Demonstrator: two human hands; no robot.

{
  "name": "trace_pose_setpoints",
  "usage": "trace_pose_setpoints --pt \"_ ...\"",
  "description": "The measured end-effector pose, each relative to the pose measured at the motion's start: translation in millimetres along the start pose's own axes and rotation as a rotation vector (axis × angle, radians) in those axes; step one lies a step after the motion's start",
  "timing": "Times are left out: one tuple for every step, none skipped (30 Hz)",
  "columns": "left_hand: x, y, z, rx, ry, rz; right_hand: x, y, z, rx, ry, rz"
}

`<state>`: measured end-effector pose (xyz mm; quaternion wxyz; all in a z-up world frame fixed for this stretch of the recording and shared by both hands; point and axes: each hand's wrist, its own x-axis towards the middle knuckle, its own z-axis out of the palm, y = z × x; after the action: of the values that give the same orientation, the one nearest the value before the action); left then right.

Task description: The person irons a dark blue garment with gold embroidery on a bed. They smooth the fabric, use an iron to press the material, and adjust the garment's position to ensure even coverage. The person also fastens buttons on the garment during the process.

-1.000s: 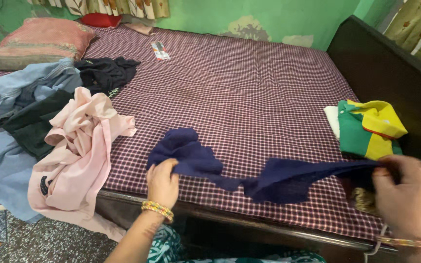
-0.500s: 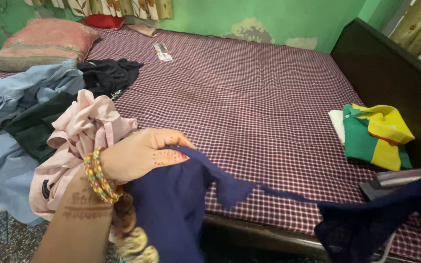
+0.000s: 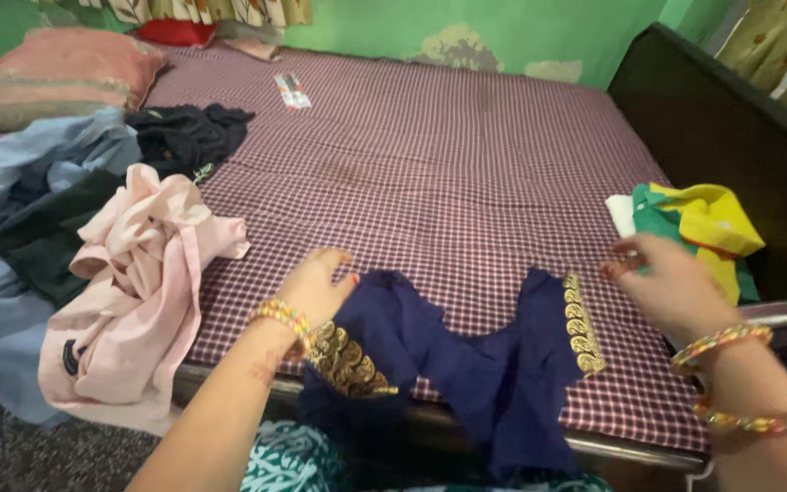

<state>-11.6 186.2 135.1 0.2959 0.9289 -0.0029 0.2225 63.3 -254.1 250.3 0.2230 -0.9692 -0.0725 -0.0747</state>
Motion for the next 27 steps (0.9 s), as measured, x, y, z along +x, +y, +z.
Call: trace_pose_setpoints --pt "-16 3 3 -0.003 -0.055 0.007 -6 4 14 0.073 -0.050 -0.006" --pt "-32 9 3 -0.004 -0.109 0.015 -13 9 29 0.106 -0.111 0.006" --pt "-48 17 2 -0.042 -0.164 -0.021 -20 13 43 0.139 -0.171 0.018" --pt "-61 27 0 -0.079 -0.211 -0.052 -28 15 62 0.152 -0.205 0.039" --pt "-76 37 0 -0.074 -0.270 -0.111 -35 17 79 0.165 -0.238 0.059" --pt "-88 48 0 -0.070 -0.330 -0.167 -41 19 94 0.157 -0.294 0.032" --pt "-96 55 -1 -0.063 -0.381 -0.128 -45 20 109 0.149 -0.349 0.005" --pt "-107 60 1 -0.059 -0.440 -0.095 -51 23 121 0.139 -0.412 -0.017" --pt "-117 63 4 -0.055 -0.500 -0.062 -55 25 131 0.022 -0.434 -0.042" --pt "-125 65 9 0.010 -0.503 0.001 -57 24 140 -0.096 -0.452 -0.071" --pt "-131 66 15 0.075 -0.507 0.064 -61 22 148 -0.213 -0.468 -0.099" --pt "-132 64 21 0.142 -0.505 0.128 -62 19 153 -0.266 -0.473 -0.085" --pt "-130 61 27 0.192 -0.519 0.101 -64 16 158 -0.319 -0.477 -0.071" --pt "-128 58 31 0.241 -0.535 0.072 -67 14 161 -0.372 -0.482 -0.056" --pt "-128 56 33 0.291 -0.551 0.044 -69 13 163 -0.394 -0.494 -0.061" --pt "-124 53 32 0.214 -0.478 0.022 -69 11 164 -0.416 -0.500 -0.066" --pt "-117 49 29 0.136 -0.405 0.001 -68 10 165 -0.438 -0.507 -0.072" --pt "-110 45 24 0.058 -0.336 -0.022 -68 9 166 -0.438 -0.508 -0.068" --pt "-97 38 15 -0.007 -0.275 0.044 -69 10 165 -0.438 -0.510 -0.064" --pt "-81 29 4 -0.073 -0.214 0.107 -69 9 165 -0.439 -0.513 -0.061" --pt "-68 21 -8 -0.183 -0.181 -0.033 -70 9 164 -0.441 -0.527 -0.044" --pt "-53 12 -22 -0.290 -0.143 -0.173 -70 9 162 -0.442 -0.538 -0.030" --pt "-36 2 -36 -0.363 -0.075 -0.251 -69 8 162 -0.443 -0.550 -0.016" --pt "-20 -9 -49 -0.436 -0.005 -0.328 -69 7 162 -0.446 -0.549 -0.014" --pt "-5 -20 -60 -0.500 0.071 -0.320 -69 7 161 -0.449 -0.549 -0.011" --pt "7 -31 -71 -0.562 0.148 -0.309 -68 7 161 -0.451 -0.547 -0.008" --pt "18 -44 -83 -0.664 0.246 -0.301 -67 7 161 -0.450 -0.547 -0.007"
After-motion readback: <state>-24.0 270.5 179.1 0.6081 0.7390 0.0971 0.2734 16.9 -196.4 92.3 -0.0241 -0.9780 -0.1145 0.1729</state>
